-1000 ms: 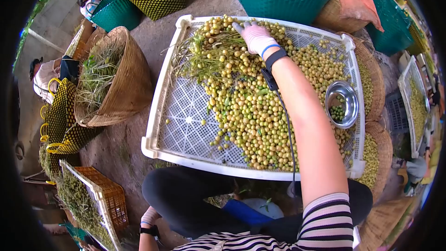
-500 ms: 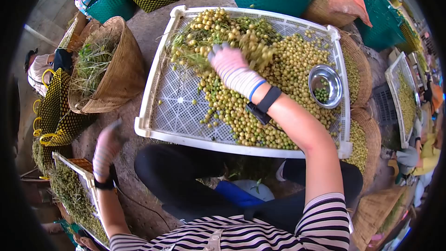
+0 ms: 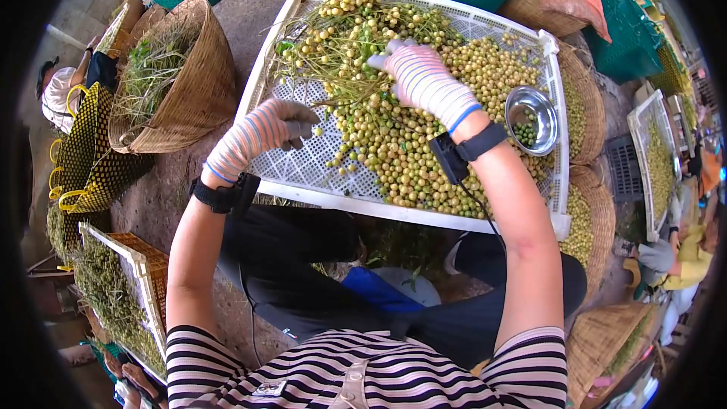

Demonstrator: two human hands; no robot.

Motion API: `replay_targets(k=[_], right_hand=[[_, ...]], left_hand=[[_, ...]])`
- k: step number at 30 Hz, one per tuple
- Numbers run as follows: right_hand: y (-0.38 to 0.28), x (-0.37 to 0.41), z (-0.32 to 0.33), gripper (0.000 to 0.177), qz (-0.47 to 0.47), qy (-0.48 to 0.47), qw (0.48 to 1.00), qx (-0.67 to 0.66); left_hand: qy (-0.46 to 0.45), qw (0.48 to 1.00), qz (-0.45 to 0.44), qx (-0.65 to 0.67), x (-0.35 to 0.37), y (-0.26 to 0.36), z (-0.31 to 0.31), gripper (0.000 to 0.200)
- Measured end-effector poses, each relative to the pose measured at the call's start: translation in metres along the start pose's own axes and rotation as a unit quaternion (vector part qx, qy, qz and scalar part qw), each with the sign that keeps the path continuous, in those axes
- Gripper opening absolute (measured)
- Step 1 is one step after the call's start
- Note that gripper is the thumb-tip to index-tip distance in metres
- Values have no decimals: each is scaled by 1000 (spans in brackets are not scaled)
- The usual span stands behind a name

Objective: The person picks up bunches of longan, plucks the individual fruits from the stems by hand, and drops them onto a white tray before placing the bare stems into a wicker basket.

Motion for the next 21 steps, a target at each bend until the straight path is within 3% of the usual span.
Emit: replay_targets(k=[2, 3, 4, 6, 8, 9, 10, 12, 14, 15, 16, 18, 19, 20, 21], right_hand=[[-28, 1, -6, 36, 85, -19, 996, 21], [-34, 0, -23, 32, 124, 38, 989, 66], [-30, -9, -51, 22, 72, 15, 994, 85], [-21, -12, -42, 19, 26, -24, 998, 53], [-2, -8, -12, 14, -6, 76, 992, -101], [10, -11, 1, 21, -11, 44, 988, -148], [54, -24, -35, 27, 44, 155, 887, -433], [40, -8, 46, 36, -111, 63, 973, -194], [31, 10, 99, 41, 36, 329, 944, -3], [37, 12, 105, 42, -10, 329, 940, -86], [35, 16, 104, 42, -15, 328, 941, -82], [18, 14, 80, 40, 27, 54, 969, -240], [4, 24, 73, 34, 2, -4, 975, -224], [-5, 29, 58, 30, 8, 10, 979, -202], [-15, 33, 46, 30, -26, -48, 985, -164]], left_hand=[[-52, 996, 34, -66, 2, -11, -7, 27], [-62, 995, 63, -43, 5, -13, -12, 29], [-62, 995, 62, -43, 6, -15, -15, 29], [-54, 995, 67, -42, 9, -16, -18, 31], [-49, 996, 77, -15, 12, -16, -21, 34], [-14, 998, 52, -15, 10, -13, -20, 34], [22, 999, 25, -15, 8, -7, -18, 35], [43, 999, 3, -19, 1, 3, -19, 39], [140, 978, -149, -33, -1, 32, -19, 44], [143, 977, -160, -12, 1, 45, -21, 49], [152, 970, -182, 59, -2, 53, -26, 56], [153, 961, -213, 81, -1, 74, -36, 64], [142, 965, -205, 79, -6, 76, -43, 71], [142, 957, -227, 115, -8, 80, -52, 62], [132, 959, -222, 120, -19, 73, -59, 54]])
Point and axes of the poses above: each hand's wrist, its own x-axis away from the middle knuckle, its own z-axis out of the back of the hand, y = z × x, the point moved 5 cm from there along -x, towards the middle knuckle, and after that the axes turned 5 degrees about x, right-handed, at the moved point
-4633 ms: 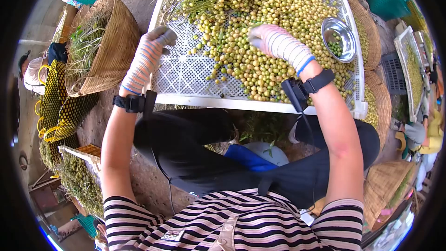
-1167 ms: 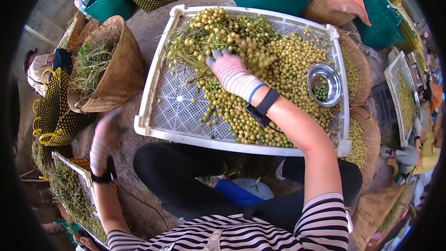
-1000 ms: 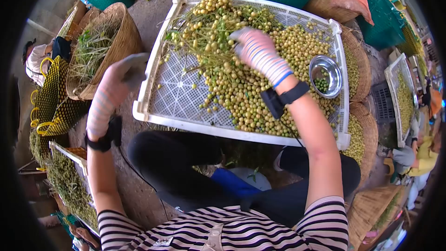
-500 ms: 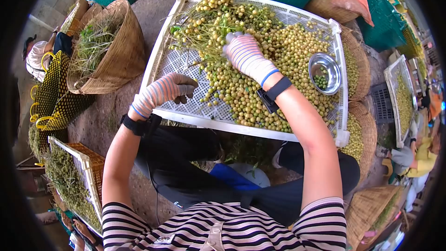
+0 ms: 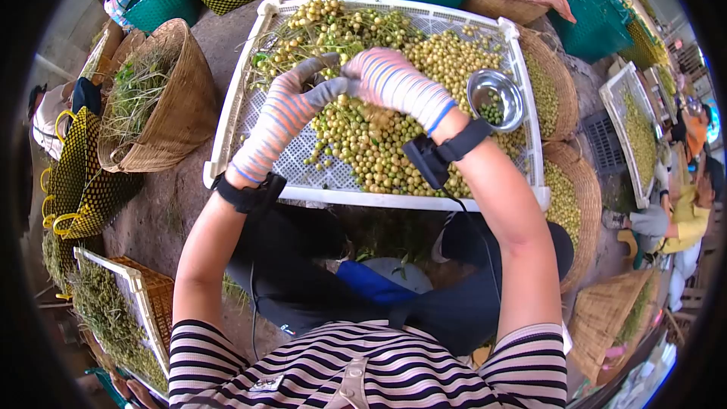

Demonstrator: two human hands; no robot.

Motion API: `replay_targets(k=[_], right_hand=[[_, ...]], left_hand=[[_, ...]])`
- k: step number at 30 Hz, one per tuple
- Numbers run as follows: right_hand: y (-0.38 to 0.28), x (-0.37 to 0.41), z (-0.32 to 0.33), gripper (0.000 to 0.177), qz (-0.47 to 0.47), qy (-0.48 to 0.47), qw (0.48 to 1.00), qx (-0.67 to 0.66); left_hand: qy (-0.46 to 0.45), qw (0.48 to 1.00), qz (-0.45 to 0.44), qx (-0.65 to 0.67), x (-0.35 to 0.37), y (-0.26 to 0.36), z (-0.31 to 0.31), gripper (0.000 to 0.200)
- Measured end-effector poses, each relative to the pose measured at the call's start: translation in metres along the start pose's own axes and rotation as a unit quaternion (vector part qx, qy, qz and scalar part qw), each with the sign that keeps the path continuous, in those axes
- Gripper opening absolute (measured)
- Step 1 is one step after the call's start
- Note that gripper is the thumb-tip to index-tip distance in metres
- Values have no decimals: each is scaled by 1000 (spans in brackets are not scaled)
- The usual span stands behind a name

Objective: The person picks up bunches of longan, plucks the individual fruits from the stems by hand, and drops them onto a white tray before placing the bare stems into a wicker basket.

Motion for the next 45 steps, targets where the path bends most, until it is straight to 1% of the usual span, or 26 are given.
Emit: replay_targets(k=[1, 2, 3, 5, 6, 7, 8, 9, 12, 14, 15, 17, 19, 21, 22, 23, 25, 26, 29, 31, 35, 37, 39, 41, 43, 45], right_hand=[[-2, 3, -13, 31, -43, -51, 997, 38], [11, 1, -43, 30, -21, -18, 997, -67], [24, -1, -69, 29, 2, 16, 985, -171], [12, 14, -81, 26, 21, 12, 959, -283], [5, 24, -77, 27, -41, -49, 950, -305], [-1, 31, -70, 28, -101, -110, 934, -324], [8, 29, -83, 31, -55, -85, 954, -281], [10, 27, -88, 32, -54, -55, 970, -232], [18, 26, -92, 33, -63, -59, 972, -218], [23, 19, -96, 36, -31, -15, 966, -258], [27, 19, -96, 42, -53, -26, 963, -262], [32, 15, -98, 38, -141, 2, 978, -155], [17, 14, -80, 40, -190, -47, 977, -79], [26, 4, -107, 34, -120, -1, 993, -4], [21, 6, -106, 29, -71, 54, 995, 38], [25, 5, -113, 28, -101, 81, 991, 27], [31, 4, -120, 31, -75, 71, 982, -157], [35, 1, -128, 28, 1, 121, 940, -318], [40, 11, -120, 28, -41, 55, 975, -209], [32, 14, -99, 26, -159, -48, 986, -25], [19, 22, -74, 23, -172, -39, 984, -22], [47, 7, -119, 24, -43, 19, 998, -48], [28, 22, -89, 27, -55, 21, 998, -7], [32, 28, -90, 29, -84, 28, 996, -33], [28, 29, -75, 32, -171, -59, 983, 9], [27, 30, -74, 35, -185, -63, 980, 37]], left_hand=[[-7, 1000, 8, 5, -4, -17, -5, 47], [26, 998, -2, 50, -3, -27, -8, 30], [23, 999, 2, 49, 0, -33, -11, 30], [75, 996, -18, 43, 1, -36, -9, 22], [75, 994, 44, 68, 2, -33, -9, 19], [72, 994, 42, 68, 1, -28, -8, 19], [89, 991, 33, 92, 1, -23, -4, 17], [106, 987, 25, 116, 1, -21, -1, 15], [122, 984, 2, 130, -1, -27, -1, 13], [141, 977, -21, 160, -2, -34, 1, 12], [142, 977, -20, 159, -3, -37, 0, 12], [166, 967, -9, 193, -4, -42, -1, 12], [153, 971, -10, 185, -7, -42, -7, 11], [88, 990, 30, 109, -11, -57, -15, 13], [82, 988, 60, 119, -14, -73, -16, 14], [77, 985, 88, 128, -14, -87, -17, 15], [102, 970, 70, 207, -15, -84, -17, 15], [96, 971, 69, 210, -18, -82, -16, 16], [65, 977, 52, 197, -23, -90, -19, 17], [62, 956, 87, 273, -18, -69, -24, 15], [71, 959, 50, 269, -19, -67, -23, 16], [62, 964, 36, 257, -22, -66, -22, 17], [74, 946, 67, 309, -18, -62, -20, 18], [72, 958, 43, 274, -21, -70, -16, 21], [70, 964, 35, 255, -18, -63, -19, 21], [83, 964, 32, 252, -19, -67, -20, 20]])
Point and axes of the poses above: each hand's wrist, its own x-axis away from the middle knuckle, its own z-axis out of the back of the hand, y = z × x, the point moved 5 cm from there along -x, towards the middle knuckle, and after that the axes turned 5 degrees about x, right-handed, at the moved point
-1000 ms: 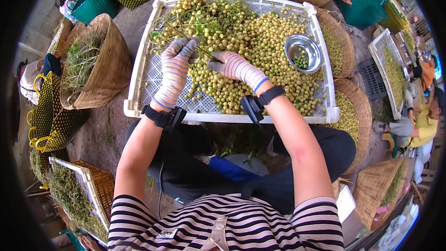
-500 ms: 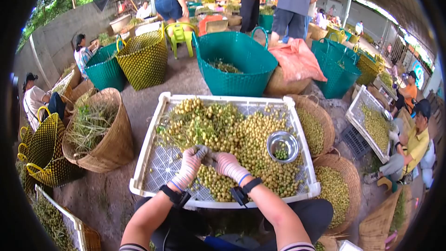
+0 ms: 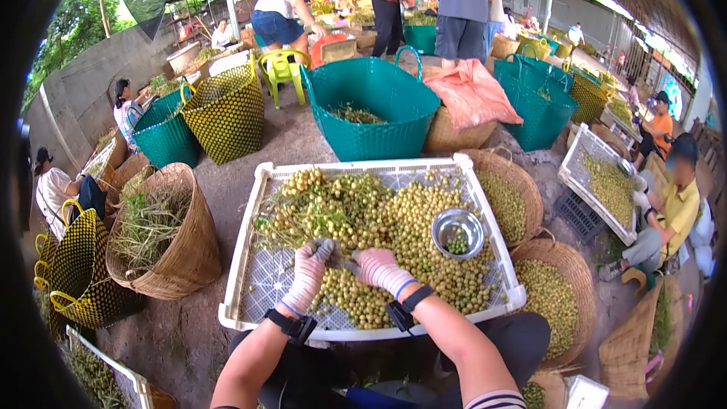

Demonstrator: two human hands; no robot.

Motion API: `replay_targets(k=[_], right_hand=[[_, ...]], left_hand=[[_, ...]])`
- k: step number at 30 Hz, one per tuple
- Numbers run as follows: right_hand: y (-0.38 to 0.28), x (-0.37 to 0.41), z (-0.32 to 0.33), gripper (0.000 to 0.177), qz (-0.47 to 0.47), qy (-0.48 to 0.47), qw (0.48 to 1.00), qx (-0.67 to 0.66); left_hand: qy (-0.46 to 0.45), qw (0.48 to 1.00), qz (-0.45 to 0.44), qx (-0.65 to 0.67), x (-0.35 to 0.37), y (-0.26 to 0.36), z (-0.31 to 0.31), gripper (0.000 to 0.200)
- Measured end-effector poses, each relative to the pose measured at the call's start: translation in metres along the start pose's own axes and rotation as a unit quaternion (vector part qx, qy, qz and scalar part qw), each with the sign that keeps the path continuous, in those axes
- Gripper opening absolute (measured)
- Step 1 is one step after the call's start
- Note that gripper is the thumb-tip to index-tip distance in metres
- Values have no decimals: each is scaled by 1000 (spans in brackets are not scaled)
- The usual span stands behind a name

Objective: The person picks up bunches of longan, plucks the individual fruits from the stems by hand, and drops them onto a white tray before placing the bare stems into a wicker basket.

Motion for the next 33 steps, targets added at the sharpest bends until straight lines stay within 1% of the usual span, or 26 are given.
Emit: replay_targets(k=[2, 4, 5, 6, 8, 10, 12, 13, 14, 15, 16, 18, 19, 20, 22, 23, 24, 25, 26, 27, 28, 30, 31, 33], right_hand=[[3, 2, 1, 37, 10, -11, 1000, 24], [14, 0, -12, 29, 133, 138, 981, -32], [20, 1, -15, 28, 131, 161, 976, -69], [25, 4, -13, 30, 118, 123, 983, -69], [27, 3, -5, 32, 39, 53, 997, -38], [21, 6, 14, 41, 39, -13, 998, 45], [21, 4, 21, 57, 92, 157, 979, 90], [19, -6, 24, 64, 163, 149, 975, -21], [13, -12, 34, 71, 229, 140, 954, -132], [2, -15, 40, 70, 253, 101, 939, -210], [0, -27, 21, 63, 269, 21, 899, -346], [-19, -27, 16, 57, 216, -80, 950, -212], [-20, -21, 15, 52, 80, -170, 958, -216], [-15, -25, -3, 52, 80, -176, 957, -218], [0, -39, -30, 29, 173, -29, 932, -318], [-3, -28, -19, 37, 172, -6, 939, -298], [-3, -29, -19, 37, 176, -11, 938, -297], [3, -31, -23, 39, 113, -11, 974, -195], [8, -32, -25, 42, 48, -10, 995, -90], [3, -21, -9, 41, -4, -73, 995, -72], [5, -20, -15, 41, -5, -75, 994, -73], [13, -20, -17, 42, 5, 3, 1000, -22], [14, -17, -17, 36, 65, 45, 996, -49], [20, -16, -17, 33, 74, 79, 994, -34]], left_hand=[[-5, 998, -40, -57, -4, 8, 5, 20], [-3, 998, -33, -58, -7, 17, 11, 21], [2, 998, -34, -43, -6, 20, 14, 21], [8, 999, -38, -29, -6, 23, 15, 21], [16, 1000, 9, -12, -4, 20, 14, 22], [0, 1000, 19, 15, -3, 17, 13, 22], [-8, 999, 25, 35, -4, 22, 11, 22], [-17, 999, 32, 37, -3, 24, 10, 22], [-28, 998, 39, 40, -3, 24, 8, 22], [-36, 997, 33, 64, -4, 23, 5, 20], [-40, 997, 35, 62, -5, 23, 4, 19], [-55, 996, 33, 58, -5, 31, 2, 19], [-62, 996, 20, 60, -7, 33, 6, 19], [-66, 997, 4, 44, -8, 38, 10, 20], [-38, 999, 5, 31, -9, 42, 21, 19], [-43, 999, 11, 23, -8, 40, 26, 23], [-37, 999, 11, 24, -9, 37, 28, 23], [-33, 999, 18, 24, -9, 32, 27, 22], [-30, 999, 25, 23, -9, 27, 25, 22], [-27, 999, 18, 29, -8, 28, 22, 22], [-26, 999, 20, 30, -7, 27, 19, 22], [-27, 999, 16, 17, -7, 27, 16, 22], [-34, 999, 18, 20, -8, 26, 17, 23], [-31, 999, 18, 35, -8, 24, 14, 20]])
Point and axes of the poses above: each hand's wrist, its own x-axis away from the middle knuckle, its own z-axis out of the back of the hand, y = z × x, the point moved 5 cm from there along -x, towards the middle knuckle, and after that the axes turned 5 degrees about x, right-handed, at the moved point
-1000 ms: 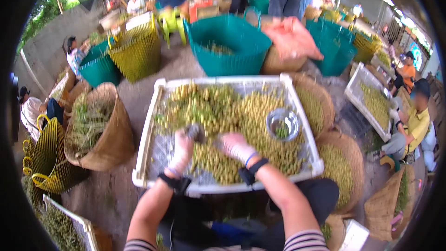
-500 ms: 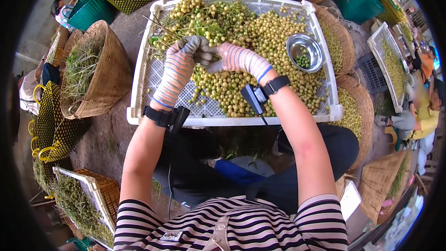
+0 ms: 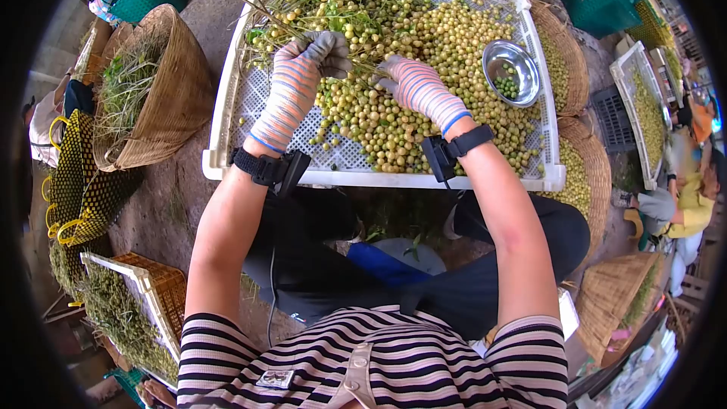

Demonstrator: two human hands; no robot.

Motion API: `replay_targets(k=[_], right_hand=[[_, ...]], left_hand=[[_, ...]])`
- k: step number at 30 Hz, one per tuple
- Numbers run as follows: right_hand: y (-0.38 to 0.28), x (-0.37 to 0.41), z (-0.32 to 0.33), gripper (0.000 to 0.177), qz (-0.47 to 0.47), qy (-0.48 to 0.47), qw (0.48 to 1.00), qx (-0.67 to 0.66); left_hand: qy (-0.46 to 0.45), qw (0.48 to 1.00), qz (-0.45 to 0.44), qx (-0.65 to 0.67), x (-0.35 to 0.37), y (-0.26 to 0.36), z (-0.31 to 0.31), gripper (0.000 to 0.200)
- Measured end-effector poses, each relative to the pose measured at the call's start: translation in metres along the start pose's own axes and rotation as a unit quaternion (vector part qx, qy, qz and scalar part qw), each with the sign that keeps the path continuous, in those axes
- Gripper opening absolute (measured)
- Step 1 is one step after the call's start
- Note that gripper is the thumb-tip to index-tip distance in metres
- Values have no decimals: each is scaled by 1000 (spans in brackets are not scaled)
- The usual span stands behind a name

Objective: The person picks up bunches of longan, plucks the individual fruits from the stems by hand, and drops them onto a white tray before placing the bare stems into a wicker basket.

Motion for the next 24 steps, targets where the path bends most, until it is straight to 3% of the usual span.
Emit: replay_targets(k=[2, 4, 5, 7, 11, 12, 13, 15, 16, 19, 20, 21, 23, 24], right_hand=[[0, 2, 6, 32, -2, 11, 1000, 6], [2, 4, 13, 30, -119, -107, 986, 34], [6, 6, 7, 30, -119, -108, 986, 34], [9, 9, 3, 29, 11, 18, 999, 45], [19, 13, 4, 31, -32, 7, 998, 60], [12, 14, 15, 35, -76, -64, 990, 96], [10, 14, 23, 35, -77, -63, 990, 96], [17, 19, 24, 39, -117, -161, 971, 134], [22, 22, 22, 39, -117, -161, 971, 134], [37, 31, 22, 43, -1, 5, 987, 162], [29, 26, 30, 54, -22, -38, 997, 64], [27, 18, 26, 54, -22, -39, 997, 65], [11, 3, 20, 59, 89, 16, 977, -191], [4, -3, 10, 55, 71, 15, 946, -316]], left_hand=[[4, 1000, -11, 13, 1, 0, -3, 18], [2, 1000, -9, 15, 1, 0, -1, 19], [-2, 1000, -8, 17, 0, 0, -1, 19], [11, 1000, -12, 26, 2, 4, 0, 19], [13, 999, -14, 46, 5, 5, 5, 20], [10, 998, -13, 67, 6, 5, 6, 20], [10, 998, -13, 66, 6, 7, 7, 20], [23, 996, -42, 78, 6, 14, 14, 20], [16, 996, -47, 74, 4, 18, 21, 19], [23, 995, -37, 87, 2, 21, 29, 19], [26, 995, -33, 95, 0, 18, 30, 19], [27, 995, -33, 95, 1, 18, 28, 19], [18, 991, -28, 127, 3, 17, 23, 19], [18, 992, -27, 126, 3, 17, 22, 19]])
Point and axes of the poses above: each hand's wrist, its own x-axis away from the middle knuckle, its own z-axis out of the back of the hand, y = z × x, the point moved 5 cm from there along -x, towards the middle knuckle, and after that the axes turned 5 degrees about x, right-handed, at the moved point
